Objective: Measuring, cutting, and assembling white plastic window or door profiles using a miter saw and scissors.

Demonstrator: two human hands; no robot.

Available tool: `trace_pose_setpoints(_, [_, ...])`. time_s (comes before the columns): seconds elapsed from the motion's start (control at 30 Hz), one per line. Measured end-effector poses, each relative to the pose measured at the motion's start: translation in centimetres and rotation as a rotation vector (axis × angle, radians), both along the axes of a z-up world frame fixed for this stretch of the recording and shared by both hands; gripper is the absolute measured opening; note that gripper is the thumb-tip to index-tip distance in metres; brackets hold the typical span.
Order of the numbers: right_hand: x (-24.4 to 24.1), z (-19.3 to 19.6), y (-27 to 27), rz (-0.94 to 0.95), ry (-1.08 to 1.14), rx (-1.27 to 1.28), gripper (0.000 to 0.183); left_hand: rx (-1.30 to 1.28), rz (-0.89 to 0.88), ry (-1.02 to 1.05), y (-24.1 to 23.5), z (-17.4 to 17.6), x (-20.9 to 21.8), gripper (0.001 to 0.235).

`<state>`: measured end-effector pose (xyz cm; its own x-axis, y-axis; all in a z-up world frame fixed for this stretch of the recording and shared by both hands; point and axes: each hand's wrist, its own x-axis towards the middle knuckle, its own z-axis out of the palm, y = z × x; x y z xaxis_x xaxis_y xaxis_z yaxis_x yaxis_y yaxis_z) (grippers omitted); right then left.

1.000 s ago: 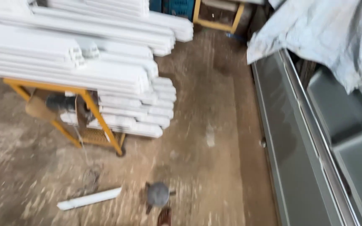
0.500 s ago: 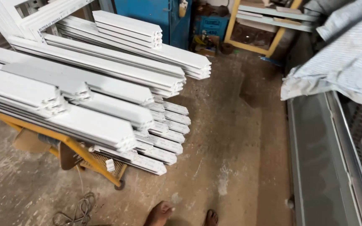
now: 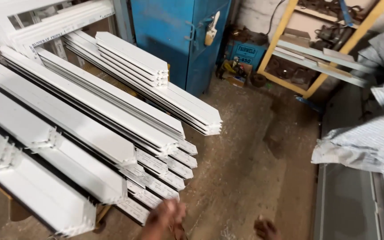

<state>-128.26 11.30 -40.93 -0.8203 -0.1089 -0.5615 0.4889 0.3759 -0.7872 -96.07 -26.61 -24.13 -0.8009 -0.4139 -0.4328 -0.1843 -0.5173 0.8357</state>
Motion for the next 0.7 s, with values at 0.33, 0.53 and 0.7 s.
trace_pose_setpoints(0.33, [-15.0,23.5,-24.1,0.262,0.146,-0.199,0.083,-0.118,0.633,0.288,-21.7,12.6,-12.6,0.071])
trace_pose_setpoints(0.53, [-20.9,29.1,-41.5,0.755,0.276,-0.297,0.09,-0.138,0.728,0.059,-31.6,12.1,-19.9,0.098])
trace_pose_setpoints(0.7, [-25.1,25.7,-60.8,1.036,0.148,-0.486,0.087,-0.044,0.779,-0.297,-37.2,8.9,-24.9,0.115])
